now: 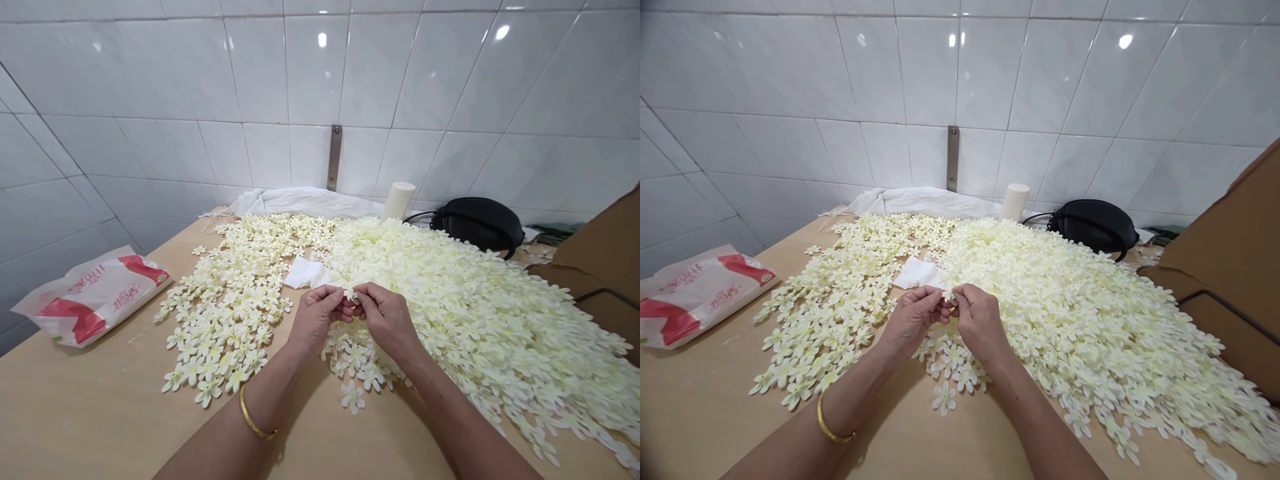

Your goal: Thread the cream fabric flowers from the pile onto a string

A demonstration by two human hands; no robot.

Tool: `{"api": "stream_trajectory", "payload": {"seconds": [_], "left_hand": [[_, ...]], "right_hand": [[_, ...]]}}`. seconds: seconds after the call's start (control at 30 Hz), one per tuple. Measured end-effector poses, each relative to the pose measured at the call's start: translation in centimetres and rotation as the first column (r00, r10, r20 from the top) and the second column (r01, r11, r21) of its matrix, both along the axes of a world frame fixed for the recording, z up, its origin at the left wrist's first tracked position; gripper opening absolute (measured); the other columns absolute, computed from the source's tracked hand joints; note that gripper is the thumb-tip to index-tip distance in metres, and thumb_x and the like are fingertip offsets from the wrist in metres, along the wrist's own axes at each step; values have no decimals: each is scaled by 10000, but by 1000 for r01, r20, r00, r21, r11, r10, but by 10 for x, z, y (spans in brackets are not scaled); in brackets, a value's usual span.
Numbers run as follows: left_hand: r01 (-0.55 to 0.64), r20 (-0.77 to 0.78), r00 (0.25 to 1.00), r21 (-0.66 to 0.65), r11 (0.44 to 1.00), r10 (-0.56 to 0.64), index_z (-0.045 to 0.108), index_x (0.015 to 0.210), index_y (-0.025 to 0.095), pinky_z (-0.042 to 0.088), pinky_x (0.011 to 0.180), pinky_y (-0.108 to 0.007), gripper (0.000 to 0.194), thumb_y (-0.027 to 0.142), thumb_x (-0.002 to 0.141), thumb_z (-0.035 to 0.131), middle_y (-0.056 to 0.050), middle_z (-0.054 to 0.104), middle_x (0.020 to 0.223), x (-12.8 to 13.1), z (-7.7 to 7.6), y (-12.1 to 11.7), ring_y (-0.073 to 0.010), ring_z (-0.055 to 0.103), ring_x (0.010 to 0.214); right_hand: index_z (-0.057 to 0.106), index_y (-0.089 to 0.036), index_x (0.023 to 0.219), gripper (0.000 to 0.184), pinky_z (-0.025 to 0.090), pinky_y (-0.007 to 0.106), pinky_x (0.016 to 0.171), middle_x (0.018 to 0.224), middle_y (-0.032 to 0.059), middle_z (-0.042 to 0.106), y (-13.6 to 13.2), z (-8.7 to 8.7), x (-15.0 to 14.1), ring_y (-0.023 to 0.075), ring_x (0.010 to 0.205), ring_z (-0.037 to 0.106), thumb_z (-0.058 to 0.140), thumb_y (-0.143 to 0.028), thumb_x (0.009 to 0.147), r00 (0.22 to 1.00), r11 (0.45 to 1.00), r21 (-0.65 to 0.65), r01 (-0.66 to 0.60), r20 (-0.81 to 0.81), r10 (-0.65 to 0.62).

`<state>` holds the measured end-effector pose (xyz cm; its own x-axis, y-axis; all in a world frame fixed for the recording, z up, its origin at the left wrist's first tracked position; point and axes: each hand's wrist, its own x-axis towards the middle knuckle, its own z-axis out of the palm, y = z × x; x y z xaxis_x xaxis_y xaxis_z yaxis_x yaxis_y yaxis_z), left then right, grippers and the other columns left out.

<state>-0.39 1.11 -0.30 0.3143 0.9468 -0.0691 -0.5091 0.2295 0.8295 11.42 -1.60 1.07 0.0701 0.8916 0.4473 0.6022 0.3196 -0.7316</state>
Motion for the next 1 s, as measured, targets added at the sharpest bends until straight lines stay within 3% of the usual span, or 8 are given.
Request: {"api": "stream_trajectory", "payload": {"seconds": [0.17, 0.33, 0.47, 0.57, 0.63, 0.83, 1.0], "left_hand": [[5, -23, 1000, 30, 1000, -4, 575, 615, 106, 435, 484, -207, 152, 229, 609, 665, -7, 589, 523, -1, 1, -1, -84, 533, 460], [-31, -94, 995, 48, 998, 36, 568, 605, 112, 431, 477, -216, 136, 222, 604, 648, 4, 568, 490, 0, 2, -2, -95, 533, 449], [-137, -174, 974, 50, 989, 144, 551, 570, 123, 415, 453, -207, 134, 225, 605, 631, 21, 538, 468, 1, 2, -2, -79, 501, 415], [-207, -238, 947, 60, 977, 215, 549, 565, 127, 415, 454, -202, 140, 236, 620, 618, 23, 531, 475, 1, 2, -2, -77, 499, 422], [-213, -262, 938, 76, 974, 225, 551, 565, 128, 420, 456, -203, 148, 246, 622, 619, 22, 531, 478, 0, 1, -1, -80, 503, 430], [-176, -242, 949, 118, 977, 200, 567, 568, 127, 432, 474, -211, 164, 268, 613, 636, 10, 553, 503, 0, 1, -2, -82, 507, 440], [-152, -230, 957, 131, 980, 179, 567, 571, 124, 431, 480, -212, 158, 257, 624, 633, 14, 549, 502, 0, 0, -2, -80, 504, 442]], "right_hand": [[566, -152, 666, 178, 450, 216, 483, 570, 3, 565, 1, 0, 0, 116, 508, 541, 438, -220, 769, 983, 992, -115, -53, -183, 31], [562, -150, 677, 171, 458, 229, 496, 588, 14, 575, 0, -1, -1, 130, 519, 564, 439, -231, 764, 984, 990, -136, -36, -179, 11], [558, -160, 689, 176, 416, 233, 481, 563, 13, 566, 1, -2, 3, 140, 514, 556, 415, -214, 776, 993, 992, -49, 114, -15, -115], [541, -166, 679, 154, 398, 255, 516, 591, 31, 567, 2, -4, 7, 156, 558, 542, 418, -190, 769, 954, 967, 89, 239, 163, -251], [532, -168, 678, 127, 391, 263, 526, 622, 40, 572, 2, -4, 8, 160, 573, 531, 432, -175, 757, 930, 958, 134, 254, 236, -280], [565, -173, 779, 158, 437, 261, 613, 751, 61, 599, -1, -2, 1, 159, 675, 562, 410, -151, 797, 962, 978, 205, 42, 257, -96], [587, -156, 888, 192, 448, 264, 609, 812, 76, 582, -1, -4, 0, 160, 684, 564, 419, -145, 797, 945, 986, 167, -16, 324, -39]]}}
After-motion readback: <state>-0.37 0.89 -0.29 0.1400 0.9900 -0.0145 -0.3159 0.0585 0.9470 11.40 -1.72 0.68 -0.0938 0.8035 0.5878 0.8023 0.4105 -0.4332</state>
